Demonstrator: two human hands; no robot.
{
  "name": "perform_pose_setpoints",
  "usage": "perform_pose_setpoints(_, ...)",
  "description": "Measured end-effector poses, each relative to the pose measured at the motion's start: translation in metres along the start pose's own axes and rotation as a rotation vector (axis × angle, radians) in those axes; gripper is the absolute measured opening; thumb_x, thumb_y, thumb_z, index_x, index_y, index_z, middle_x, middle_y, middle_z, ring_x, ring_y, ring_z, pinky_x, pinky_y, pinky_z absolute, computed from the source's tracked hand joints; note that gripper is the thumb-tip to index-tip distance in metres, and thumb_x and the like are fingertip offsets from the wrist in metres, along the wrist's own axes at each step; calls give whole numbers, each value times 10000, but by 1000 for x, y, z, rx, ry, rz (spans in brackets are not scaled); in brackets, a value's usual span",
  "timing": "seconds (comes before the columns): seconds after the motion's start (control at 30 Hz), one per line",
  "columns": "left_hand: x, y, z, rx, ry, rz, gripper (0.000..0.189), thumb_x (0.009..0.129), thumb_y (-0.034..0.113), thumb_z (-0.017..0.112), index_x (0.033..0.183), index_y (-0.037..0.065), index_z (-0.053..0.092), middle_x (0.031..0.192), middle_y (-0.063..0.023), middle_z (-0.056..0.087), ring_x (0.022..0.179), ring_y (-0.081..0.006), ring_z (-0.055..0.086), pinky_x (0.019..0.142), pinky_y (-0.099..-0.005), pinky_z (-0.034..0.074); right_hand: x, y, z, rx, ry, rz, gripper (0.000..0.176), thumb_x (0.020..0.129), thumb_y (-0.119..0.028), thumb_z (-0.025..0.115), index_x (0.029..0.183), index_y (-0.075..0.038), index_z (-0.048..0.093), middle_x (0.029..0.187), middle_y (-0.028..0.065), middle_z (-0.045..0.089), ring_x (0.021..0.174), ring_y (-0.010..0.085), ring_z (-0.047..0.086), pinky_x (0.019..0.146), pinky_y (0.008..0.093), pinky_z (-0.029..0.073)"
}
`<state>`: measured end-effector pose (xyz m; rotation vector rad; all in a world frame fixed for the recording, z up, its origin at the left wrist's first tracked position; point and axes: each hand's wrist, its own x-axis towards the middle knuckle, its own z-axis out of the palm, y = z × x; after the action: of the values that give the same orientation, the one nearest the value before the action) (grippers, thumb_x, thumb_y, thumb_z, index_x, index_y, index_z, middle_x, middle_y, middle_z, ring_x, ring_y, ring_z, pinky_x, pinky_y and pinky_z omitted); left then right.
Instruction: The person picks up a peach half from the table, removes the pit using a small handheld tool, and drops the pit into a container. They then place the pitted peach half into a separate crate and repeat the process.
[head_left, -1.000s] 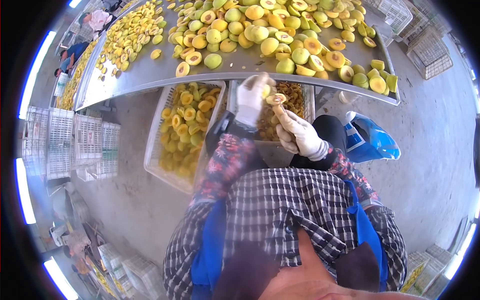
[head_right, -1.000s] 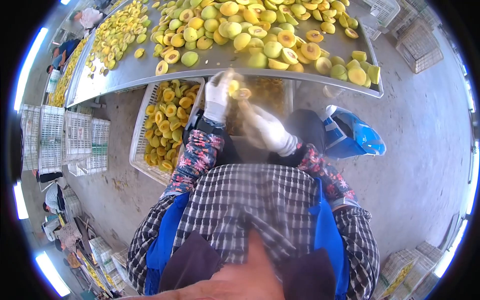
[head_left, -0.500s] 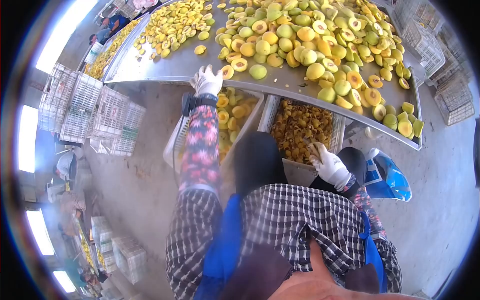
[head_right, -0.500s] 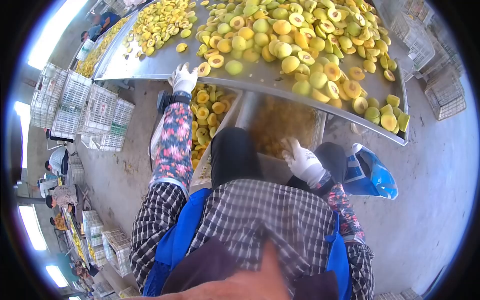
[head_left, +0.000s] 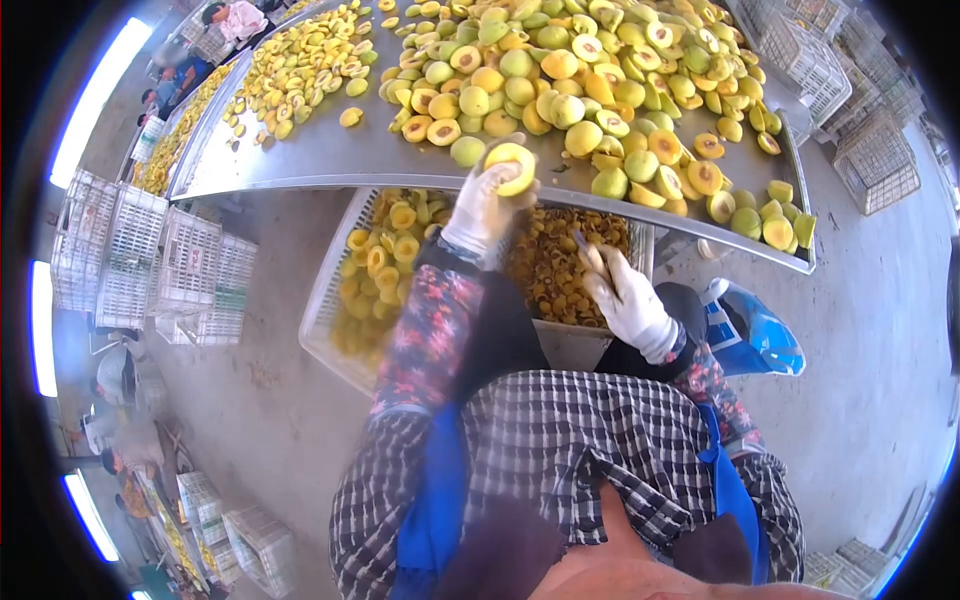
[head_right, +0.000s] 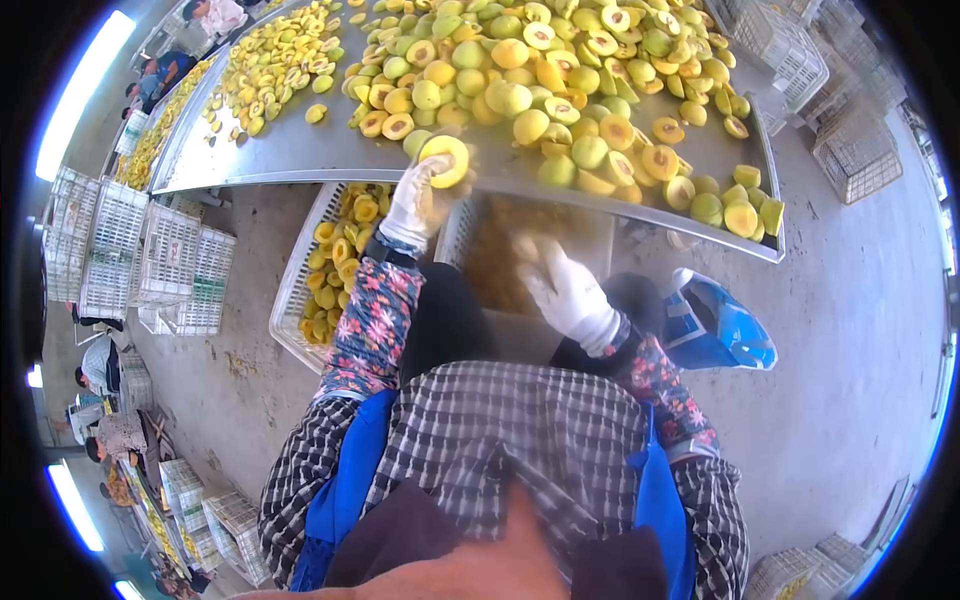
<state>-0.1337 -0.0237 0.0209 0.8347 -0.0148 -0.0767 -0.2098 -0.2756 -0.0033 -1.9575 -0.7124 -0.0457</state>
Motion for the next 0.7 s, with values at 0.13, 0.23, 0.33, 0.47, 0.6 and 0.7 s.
perform_pose_setpoints(0.13,-27,-38,51,237,44,39,484,999,427,467,1293,44,495,1047,-115,641,815,-169,634,654,-268,526,34,-34,-13,-206,112,-101,300,939,-122,554,1213,-23,487,857,193,617,764,365,634,685,397,502)
perform_pose_setpoints(0.23,-31,-53,66,160,111,29,589,1050,481,253,1329,5,460,1102,-128,636,901,-141,599,780,-254,510,34,-31,-12,-277,77,-13,316,925,-148,586,1194,-21,480,855,201,645,778,378,648,666,421,511)
perform_pose_setpoints(0.33,-30,-64,64,297,152,106,575,1056,459,262,1283,-13,498,1078,-130,633,908,-135,593,816,-238,498,30,-35,-13,-422,-14,61,292,912,-178,592,1123,-23,462,816,192,645,757,380,650,646,444,514)
perform_pose_setpoints(0.47,-36,-72,63,601,122,272,559,1065,416,263,1220,-40,545,1070,-130,629,947,-164,592,892,-271,483,22,-22,-8,-462,-70,85,303,903,-193,584,1111,-27,438,800,199,637,751,386,647,642,459,513)
perform_pose_setpoints(0.6,-37,-64,56,611,90,29,486,1072,308,277,1247,-74,521,1112,-177,629,1028,-219,603,946,-320,477,13,-5,-8,-457,-158,89,279,913,-184,573,1107,-38,437,837,218,632,793,385,646,654,454,511)
perform_pose_setpoints(0.7,-28,-78,46,337,96,9,471,1029,383,411,1148,-43,575,941,-114,641,857,-167,615,773,-275,497,5,12,1,30,-36,-18,206,952,-145,530,1130,-47,505,900,165,666,747,278,663,657,395,525)
